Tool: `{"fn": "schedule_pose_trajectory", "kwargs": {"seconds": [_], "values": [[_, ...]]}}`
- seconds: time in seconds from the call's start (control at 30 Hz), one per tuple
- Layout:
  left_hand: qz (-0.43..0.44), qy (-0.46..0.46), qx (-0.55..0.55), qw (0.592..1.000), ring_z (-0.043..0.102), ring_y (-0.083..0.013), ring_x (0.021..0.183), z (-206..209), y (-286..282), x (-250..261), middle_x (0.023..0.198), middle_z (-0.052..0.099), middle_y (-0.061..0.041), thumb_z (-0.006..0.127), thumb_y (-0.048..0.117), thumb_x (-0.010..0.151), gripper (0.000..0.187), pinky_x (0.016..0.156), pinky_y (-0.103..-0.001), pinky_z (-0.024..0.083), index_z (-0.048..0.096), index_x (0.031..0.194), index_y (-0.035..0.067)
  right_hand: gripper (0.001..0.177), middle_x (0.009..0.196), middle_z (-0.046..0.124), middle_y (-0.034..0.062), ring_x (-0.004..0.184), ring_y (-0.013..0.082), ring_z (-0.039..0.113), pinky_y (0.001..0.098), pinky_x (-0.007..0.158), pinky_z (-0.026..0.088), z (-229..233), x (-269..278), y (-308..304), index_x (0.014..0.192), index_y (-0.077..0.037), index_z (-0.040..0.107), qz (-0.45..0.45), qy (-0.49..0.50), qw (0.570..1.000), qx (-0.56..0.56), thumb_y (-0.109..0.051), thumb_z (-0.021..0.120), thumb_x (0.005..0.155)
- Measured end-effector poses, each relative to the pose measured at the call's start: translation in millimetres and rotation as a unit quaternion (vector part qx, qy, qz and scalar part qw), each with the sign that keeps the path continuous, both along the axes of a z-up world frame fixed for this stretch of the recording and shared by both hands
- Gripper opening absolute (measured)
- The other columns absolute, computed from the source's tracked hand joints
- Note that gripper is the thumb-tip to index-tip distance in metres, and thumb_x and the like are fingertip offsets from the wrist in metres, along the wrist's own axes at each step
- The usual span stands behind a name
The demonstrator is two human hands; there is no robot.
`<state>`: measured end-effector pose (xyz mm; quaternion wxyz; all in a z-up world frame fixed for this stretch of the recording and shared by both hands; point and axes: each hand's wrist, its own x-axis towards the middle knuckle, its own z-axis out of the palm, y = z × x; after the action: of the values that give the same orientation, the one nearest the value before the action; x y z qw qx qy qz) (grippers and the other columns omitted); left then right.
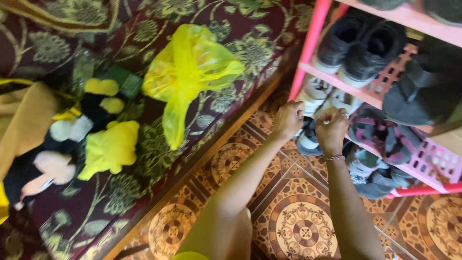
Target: Organizing and cleaning shoes on a plastic shoe rack.
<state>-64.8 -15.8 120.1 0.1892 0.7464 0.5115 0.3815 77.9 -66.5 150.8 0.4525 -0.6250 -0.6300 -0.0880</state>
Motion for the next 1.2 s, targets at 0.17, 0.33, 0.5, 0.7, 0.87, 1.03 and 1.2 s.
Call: {"fn": "schedule_pose_trajectory", "kwargs": {"seconds": [0.17, 0.33, 0.5, 0.7, 0.87, 1.03, 1.2], "values": [[0.044, -0.118, -0.042, 0.991, 0.042, -0.0428, 0.132, 37, -44, -37, 0.14, 0.046, -0.03, 0.07, 0.003, 0.074, 0.052, 0.11, -0.049, 0.04, 0.06, 0.125, 0.009, 0.017, 0.087, 0.068, 0.0154, 0.08, 0.0258, 0.067, 0.0352, 0.071, 0.055, 11, -44, -8, 0.092, -0.001, 0.07, 0.133, 0.035, 0.99, 0.035, -0.003, 0.077, 0.076], [0.012, -0.093, -0.244, 0.965, 0.002, -0.0468, 0.152, 29, -43, -51, 0.164, 0.009, -0.029, 0.075, 0.01, 0.079, 0.077, 0.123, -0.055, 0.012, 0.04, 0.148, 0.017, 0.012, 0.09, 0.074, 0.0089, 0.08, 0.0122, 0.065, 0.0265, 0.075, 0.053, -22, -63, -9, 0.105, -0.003, 0.075, 0.1, 0.236, 0.955, -0.148, -0.009, 0.076, 0.095], [-0.02, -0.142, -0.181, 0.973, 0.014, -0.0474, 0.155, 38, -31, -42, 0.162, 0.022, -0.03, 0.068, 0.017, 0.092, 0.062, 0.121, -0.056, 0.019, 0.043, 0.148, 0.011, 0.014, 0.11, 0.073, 0.0033, 0.097, 0.0081, 0.064, 0.0231, 0.088, 0.052, -53, -64, 4, 0.114, -0.001, 0.069, 0.189, 0.335, 0.915, -0.121, -0.004, 0.064, 0.102], [0.025, -0.237, -0.116, 0.964, 0.03, -0.0433, 0.146, 50, -32, -57, 0.159, 0.026, -0.033, 0.073, 0.015, 0.089, 0.068, 0.117, -0.047, 0.034, 0.041, 0.148, 0.005, 0.027, 0.119, 0.067, 0.0024, 0.108, 0.0099, 0.061, 0.0245, 0.099, 0.048, -10, -108, 2, 0.13, 0.001, 0.06, 0.247, 0.355, 0.898, -0.081, -0.003, 0.061, 0.103], [0.022, -0.349, -0.119, 0.929, 0.062, -0.0318, 0.124, 53, -13, -87, 0.135, 0.061, -0.021, 0.063, 0.012, 0.096, 0.052, 0.103, -0.04, 0.053, 0.046, 0.145, 0.004, 0.016, 0.121, 0.067, 0.0061, 0.11, 0.0119, 0.064, 0.0266, 0.099, 0.052, -4, -133, 15, 0.124, 0.003, 0.06, 0.236, 0.363, 0.895, -0.105, -0.002, 0.057, 0.109], [-0.018, -0.4, -0.099, 0.911, 0.072, -0.0262, 0.109, 56, -5, -102, 0.119, 0.072, -0.015, 0.058, 0.006, 0.103, 0.037, 0.096, -0.034, 0.057, 0.051, 0.139, 0.002, 0.014, 0.117, 0.069, 0.0089, 0.106, 0.013, 0.066, 0.0256, 0.097, 0.053, -10, -147, 26, 0.123, 0.003, 0.059, 0.22, 0.4, 0.882, -0.115, 0.001, 0.053, 0.111], [-0.005, -0.375, -0.118, 0.919, 0.073, -0.0235, 0.11, 64, -6, -115, 0.119, 0.074, -0.012, 0.059, 0.009, 0.103, 0.03, 0.093, -0.034, 0.058, 0.059, 0.133, 0.004, 0.013, 0.119, 0.069, 0.0084, 0.108, 0.0128, 0.066, 0.0273, 0.099, 0.053, -5, -159, 33, 0.121, 0.004, 0.06, 0.203, 0.386, 0.893, -0.11, 0.002, 0.053, 0.11]]}}
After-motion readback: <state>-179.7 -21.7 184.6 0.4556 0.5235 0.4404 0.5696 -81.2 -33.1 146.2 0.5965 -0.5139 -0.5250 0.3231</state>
